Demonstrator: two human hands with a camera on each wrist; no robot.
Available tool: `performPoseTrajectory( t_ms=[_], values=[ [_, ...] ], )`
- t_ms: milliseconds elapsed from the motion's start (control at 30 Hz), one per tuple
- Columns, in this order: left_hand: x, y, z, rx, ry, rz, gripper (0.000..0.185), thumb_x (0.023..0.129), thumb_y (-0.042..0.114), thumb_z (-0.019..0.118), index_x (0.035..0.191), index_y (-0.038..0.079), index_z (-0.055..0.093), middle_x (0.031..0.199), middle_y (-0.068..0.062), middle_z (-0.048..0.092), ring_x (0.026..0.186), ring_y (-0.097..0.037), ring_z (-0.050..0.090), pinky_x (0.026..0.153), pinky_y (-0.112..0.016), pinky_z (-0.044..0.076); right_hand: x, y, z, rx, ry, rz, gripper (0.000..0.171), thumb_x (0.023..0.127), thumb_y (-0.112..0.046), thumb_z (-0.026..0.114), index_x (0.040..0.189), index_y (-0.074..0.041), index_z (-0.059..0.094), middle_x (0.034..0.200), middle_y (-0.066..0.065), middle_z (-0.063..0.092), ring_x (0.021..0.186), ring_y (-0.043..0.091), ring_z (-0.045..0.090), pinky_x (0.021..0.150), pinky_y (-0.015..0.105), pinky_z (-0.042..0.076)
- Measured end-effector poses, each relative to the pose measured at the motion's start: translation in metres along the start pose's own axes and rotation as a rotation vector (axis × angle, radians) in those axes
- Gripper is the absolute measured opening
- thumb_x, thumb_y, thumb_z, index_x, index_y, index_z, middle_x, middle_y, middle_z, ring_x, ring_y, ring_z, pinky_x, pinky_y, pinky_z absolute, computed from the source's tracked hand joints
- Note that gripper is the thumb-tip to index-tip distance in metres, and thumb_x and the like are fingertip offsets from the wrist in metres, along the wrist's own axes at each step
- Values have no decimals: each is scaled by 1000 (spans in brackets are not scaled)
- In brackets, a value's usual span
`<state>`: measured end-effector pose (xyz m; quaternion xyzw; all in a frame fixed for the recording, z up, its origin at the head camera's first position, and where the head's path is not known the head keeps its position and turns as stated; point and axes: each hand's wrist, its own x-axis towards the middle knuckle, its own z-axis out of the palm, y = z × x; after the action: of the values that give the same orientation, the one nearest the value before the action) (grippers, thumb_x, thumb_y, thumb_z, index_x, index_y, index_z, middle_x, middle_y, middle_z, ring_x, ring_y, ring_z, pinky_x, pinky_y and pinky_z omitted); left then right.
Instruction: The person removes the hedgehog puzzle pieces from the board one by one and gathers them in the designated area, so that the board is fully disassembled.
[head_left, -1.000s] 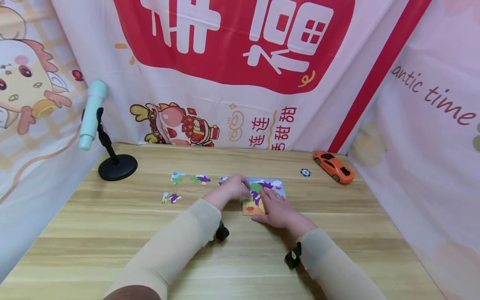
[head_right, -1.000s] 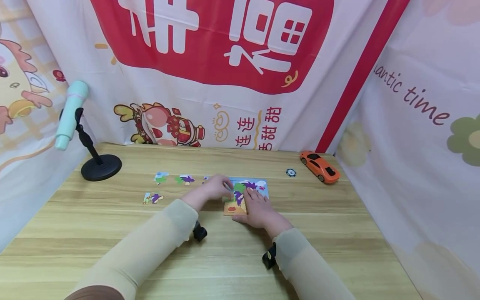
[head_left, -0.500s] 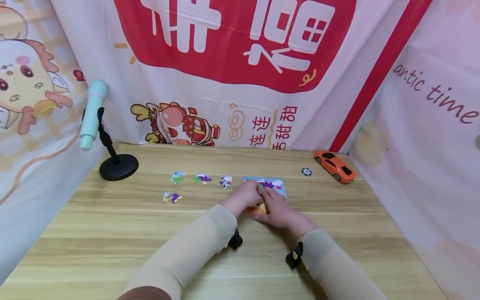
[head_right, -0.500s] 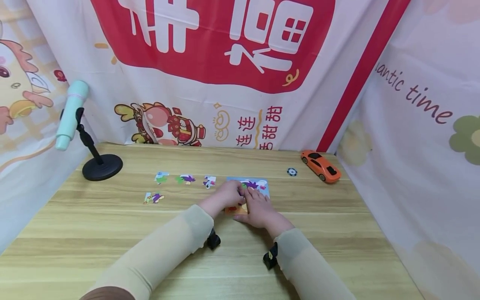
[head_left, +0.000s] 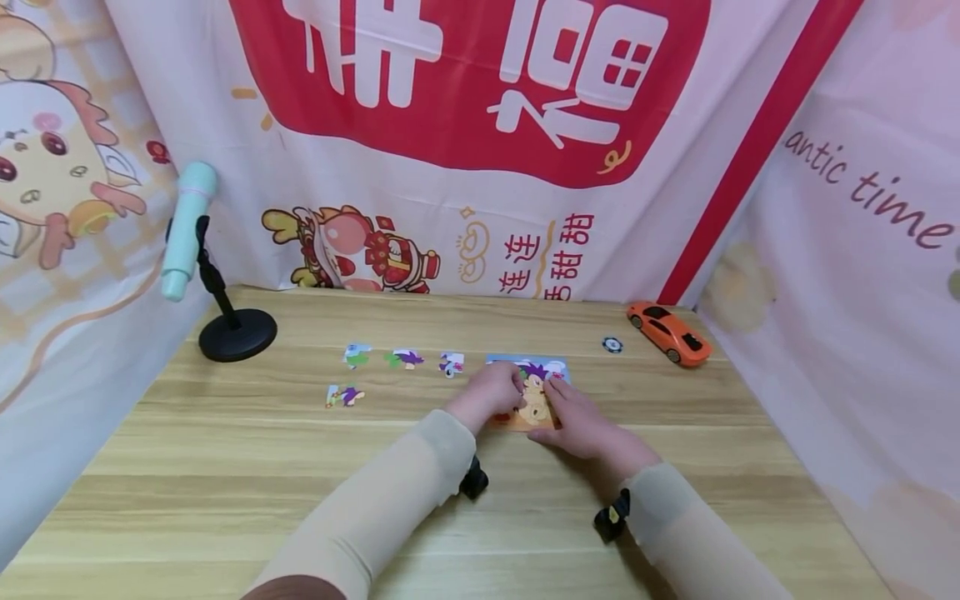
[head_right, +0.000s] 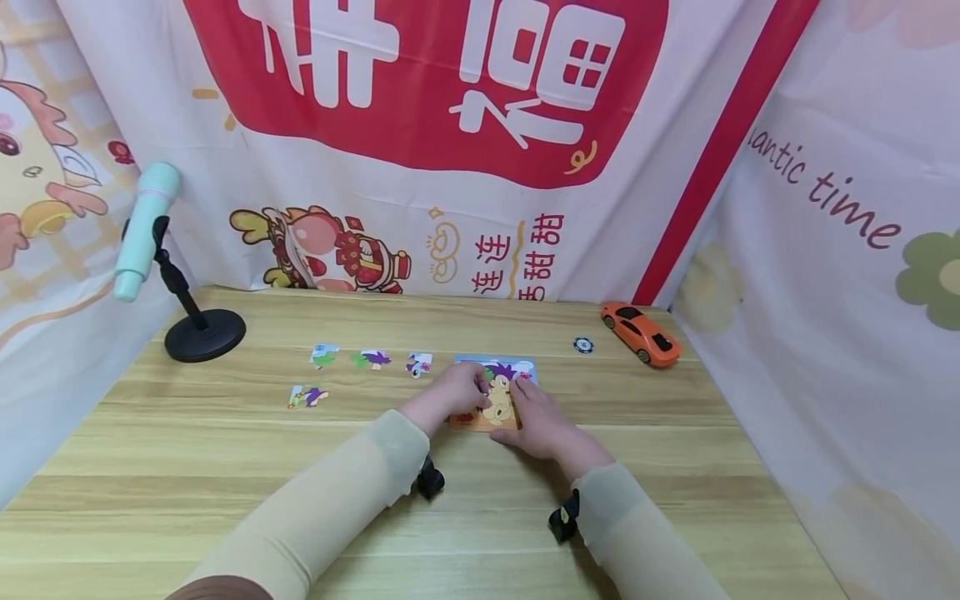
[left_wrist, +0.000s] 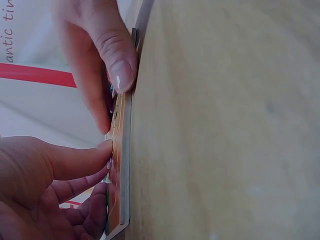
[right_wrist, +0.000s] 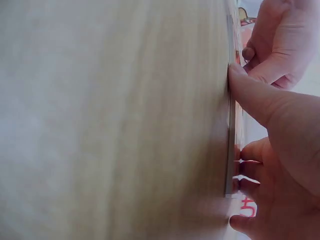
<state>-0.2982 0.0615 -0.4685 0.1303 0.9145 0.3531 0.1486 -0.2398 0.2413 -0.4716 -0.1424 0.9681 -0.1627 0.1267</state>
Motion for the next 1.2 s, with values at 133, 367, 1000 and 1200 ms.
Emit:
performPoseTrajectory(
  t_ms=[133,367,1000,1200],
  values=[
    [0,-1,-1,-17,0,-10,17,85,15,77,84,13,60,82,-3,59,67,-18,55,58,-31,46,0,1,2,-2,2,-2,92,93,-57,59,156,-3,19,162,15,13,148,33,11,116,51,15],
    [0,-2,-2,-26,1,-6,17,86,16,76,85,14,60,83,-3,59,68,-17,55,58,-31,46,1,-1,2,24,3,9,92,93,-55,60,156,-4,19,162,15,13,148,34,10,115,54,14],
    [1,-3,1,-41,7,27,18,86,16,77,84,13,59,81,-3,59,64,-17,56,57,-30,46,0,-3,0,10,-4,12,70,104,-41,46,156,-3,20,161,18,15,148,35,11,115,54,13],
    [0,-3,0,-48,2,23,16,88,16,76,85,13,60,83,-3,59,65,-17,56,57,-30,46,2,-3,1,1,-9,35,69,104,-39,48,157,-5,19,162,16,16,148,34,12,115,54,14]
  ],
)
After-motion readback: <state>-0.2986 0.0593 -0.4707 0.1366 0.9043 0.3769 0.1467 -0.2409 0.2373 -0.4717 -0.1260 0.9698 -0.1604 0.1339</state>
